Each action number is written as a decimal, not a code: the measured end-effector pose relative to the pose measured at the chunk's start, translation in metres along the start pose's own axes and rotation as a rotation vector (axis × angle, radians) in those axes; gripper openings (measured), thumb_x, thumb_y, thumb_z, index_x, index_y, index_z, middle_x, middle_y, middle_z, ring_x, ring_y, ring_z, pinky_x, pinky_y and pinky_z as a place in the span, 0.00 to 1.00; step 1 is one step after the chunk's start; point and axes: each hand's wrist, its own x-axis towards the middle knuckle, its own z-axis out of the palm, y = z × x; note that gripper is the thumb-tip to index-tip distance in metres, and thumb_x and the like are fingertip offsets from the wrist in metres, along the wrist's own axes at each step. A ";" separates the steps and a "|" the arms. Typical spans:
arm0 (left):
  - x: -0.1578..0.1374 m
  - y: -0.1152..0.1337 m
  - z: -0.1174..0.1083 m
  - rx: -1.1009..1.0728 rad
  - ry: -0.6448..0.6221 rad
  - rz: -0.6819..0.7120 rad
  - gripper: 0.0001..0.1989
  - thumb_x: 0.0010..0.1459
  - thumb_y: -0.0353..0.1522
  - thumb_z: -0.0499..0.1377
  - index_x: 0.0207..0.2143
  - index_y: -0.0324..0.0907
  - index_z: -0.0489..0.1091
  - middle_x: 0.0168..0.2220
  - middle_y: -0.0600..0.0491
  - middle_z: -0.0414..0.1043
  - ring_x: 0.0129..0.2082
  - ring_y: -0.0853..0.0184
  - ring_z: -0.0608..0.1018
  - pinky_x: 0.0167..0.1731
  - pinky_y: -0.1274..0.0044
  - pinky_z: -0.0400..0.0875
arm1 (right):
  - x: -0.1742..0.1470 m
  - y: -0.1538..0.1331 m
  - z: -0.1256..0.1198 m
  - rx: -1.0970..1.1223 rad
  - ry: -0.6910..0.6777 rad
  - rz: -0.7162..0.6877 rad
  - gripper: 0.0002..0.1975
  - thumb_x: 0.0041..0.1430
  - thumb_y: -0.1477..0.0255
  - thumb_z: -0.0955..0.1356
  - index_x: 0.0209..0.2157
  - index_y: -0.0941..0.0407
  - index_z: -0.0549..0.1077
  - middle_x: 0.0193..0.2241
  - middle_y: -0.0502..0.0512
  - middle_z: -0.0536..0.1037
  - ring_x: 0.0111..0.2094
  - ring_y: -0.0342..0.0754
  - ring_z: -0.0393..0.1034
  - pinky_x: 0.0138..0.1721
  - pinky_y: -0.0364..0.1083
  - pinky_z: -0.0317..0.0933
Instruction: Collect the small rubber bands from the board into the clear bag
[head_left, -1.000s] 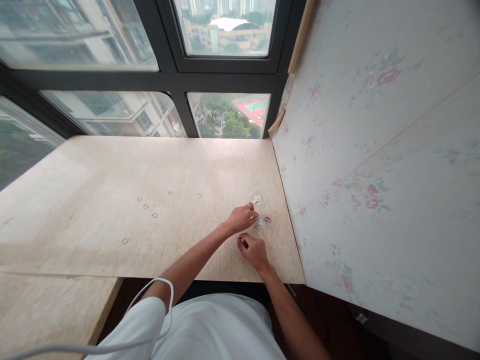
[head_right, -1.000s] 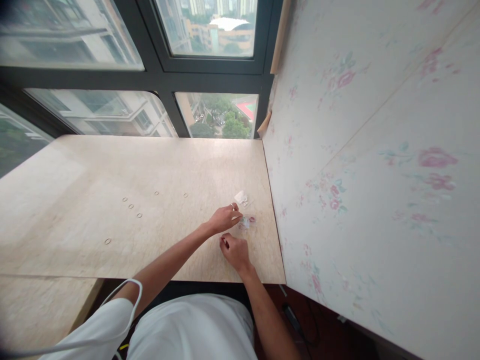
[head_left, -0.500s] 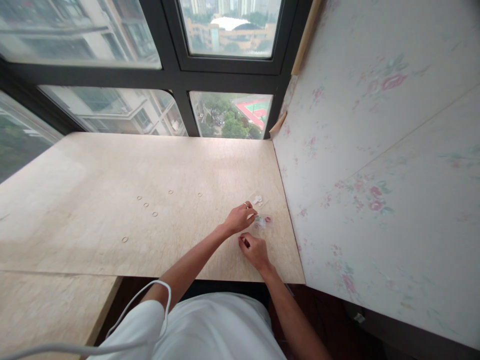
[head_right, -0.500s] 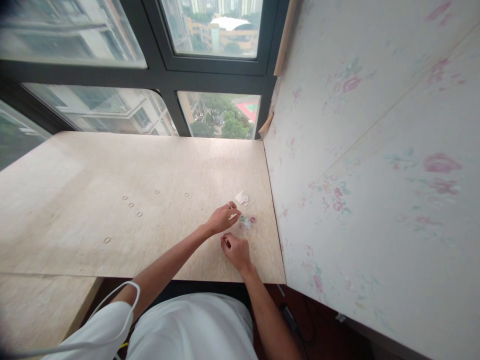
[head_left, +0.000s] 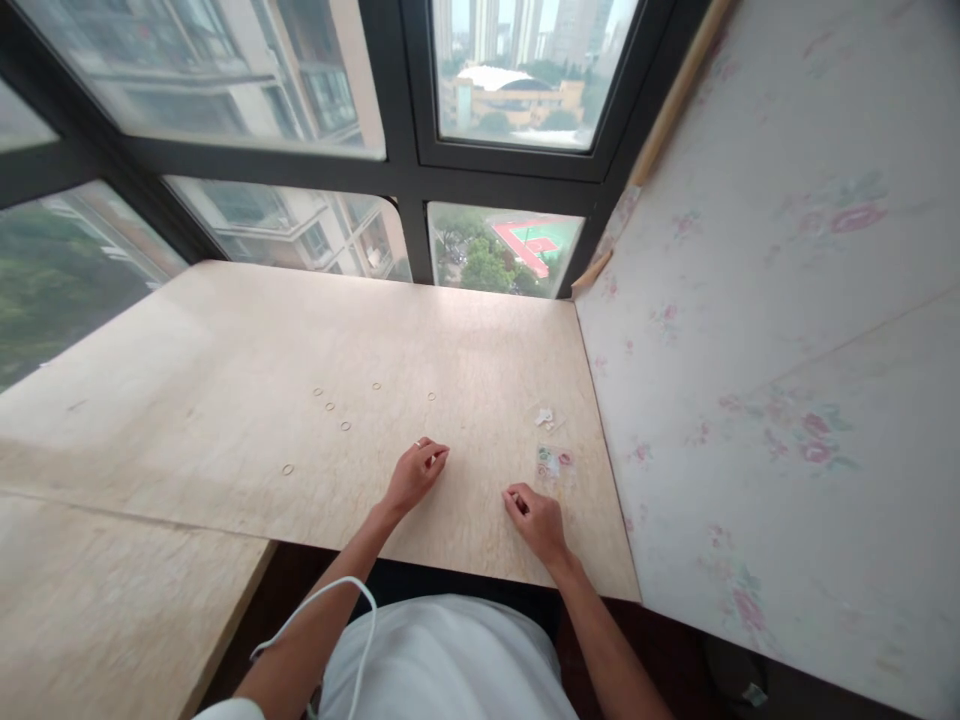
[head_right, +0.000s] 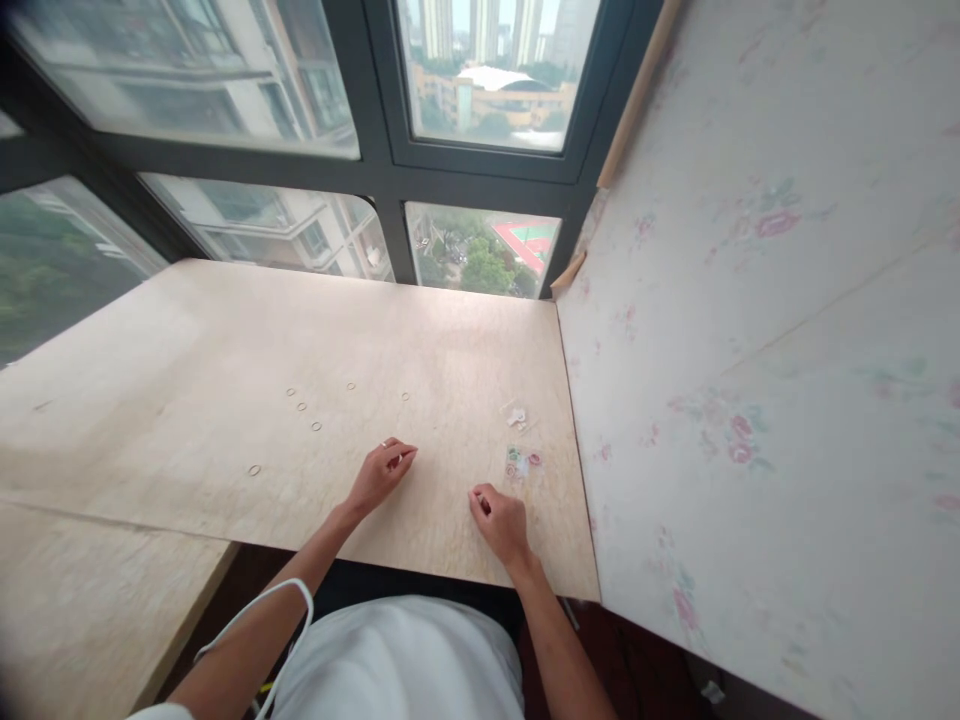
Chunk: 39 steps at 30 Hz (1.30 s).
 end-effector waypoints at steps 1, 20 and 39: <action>-0.008 -0.005 -0.007 0.008 0.022 -0.024 0.11 0.61 0.35 0.52 0.36 0.42 0.72 0.31 0.52 0.69 0.27 0.71 0.69 0.31 0.77 0.65 | 0.000 -0.001 0.000 -0.005 -0.013 0.010 0.15 0.61 0.64 0.61 0.30 0.56 0.74 0.17 0.48 0.73 0.18 0.41 0.66 0.23 0.39 0.52; -0.059 -0.036 -0.037 -0.184 0.200 -0.121 0.10 0.61 0.32 0.51 0.35 0.41 0.72 0.32 0.51 0.68 0.31 0.69 0.71 0.32 0.77 0.67 | 0.163 -0.110 0.064 -0.340 -0.368 -0.086 0.18 0.61 0.66 0.61 0.51 0.53 0.69 0.28 0.50 0.78 0.31 0.44 0.72 0.32 0.40 0.57; -0.064 -0.038 -0.042 -0.230 0.213 -0.082 0.11 0.61 0.33 0.51 0.35 0.41 0.72 0.32 0.51 0.69 0.32 0.68 0.72 0.34 0.76 0.68 | 0.214 -0.105 0.081 -0.617 -0.520 -0.160 0.12 0.60 0.70 0.62 0.39 0.58 0.75 0.39 0.66 0.77 0.43 0.54 0.71 0.41 0.48 0.59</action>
